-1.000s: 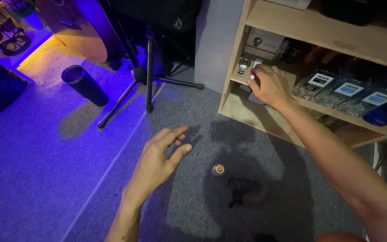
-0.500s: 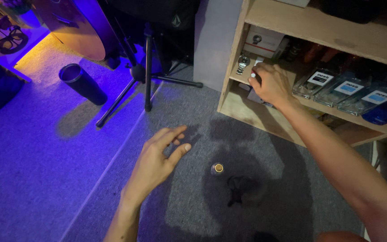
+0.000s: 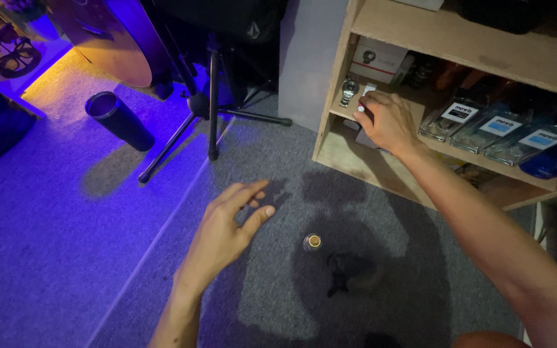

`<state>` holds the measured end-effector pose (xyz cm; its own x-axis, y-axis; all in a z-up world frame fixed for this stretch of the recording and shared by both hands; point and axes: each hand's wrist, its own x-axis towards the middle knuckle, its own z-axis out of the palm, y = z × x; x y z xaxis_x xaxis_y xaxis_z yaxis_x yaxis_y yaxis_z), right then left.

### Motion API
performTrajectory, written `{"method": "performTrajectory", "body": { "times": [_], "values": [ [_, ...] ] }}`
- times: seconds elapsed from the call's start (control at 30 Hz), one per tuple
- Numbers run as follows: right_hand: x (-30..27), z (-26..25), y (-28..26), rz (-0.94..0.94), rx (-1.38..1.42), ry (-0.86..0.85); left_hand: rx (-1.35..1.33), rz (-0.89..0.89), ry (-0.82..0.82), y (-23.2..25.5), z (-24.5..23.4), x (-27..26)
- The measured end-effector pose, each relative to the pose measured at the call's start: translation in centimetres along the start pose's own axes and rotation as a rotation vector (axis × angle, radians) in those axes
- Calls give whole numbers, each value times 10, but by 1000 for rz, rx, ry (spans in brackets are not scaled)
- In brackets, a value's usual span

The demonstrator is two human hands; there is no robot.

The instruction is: The person kneels on the floor and cleans a wooden shelf using a spray bottle and a cloth. They remove items from the shelf, spray and wipe the surfaces, then return the items to the shelf.

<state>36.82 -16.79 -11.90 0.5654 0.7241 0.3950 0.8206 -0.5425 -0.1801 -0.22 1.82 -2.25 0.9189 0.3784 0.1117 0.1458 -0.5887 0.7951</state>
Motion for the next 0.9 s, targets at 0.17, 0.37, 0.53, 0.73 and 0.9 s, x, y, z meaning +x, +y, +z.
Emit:
{"method": "performTrajectory", "body": {
  "times": [0.17, 0.37, 0.53, 0.73, 0.9],
  "values": [
    [0, 1, 0, -21, -18, 15, -10, -4, -1, 0, -1, 0],
    [-1, -4, -7, -19, 16, 29, 8, 24, 15, 0, -1, -1],
    [0, -8, -7, -16, 49, 4, 7, 6, 7, -1, 0, -1],
    [-10, -13, -11, -78, 58, 120, -8, 61, 20, -2, 0, -2],
    [-27, -25, -22, -112, 118, 112, -2, 35, 5, -2, 1, -2]
  ]
}}
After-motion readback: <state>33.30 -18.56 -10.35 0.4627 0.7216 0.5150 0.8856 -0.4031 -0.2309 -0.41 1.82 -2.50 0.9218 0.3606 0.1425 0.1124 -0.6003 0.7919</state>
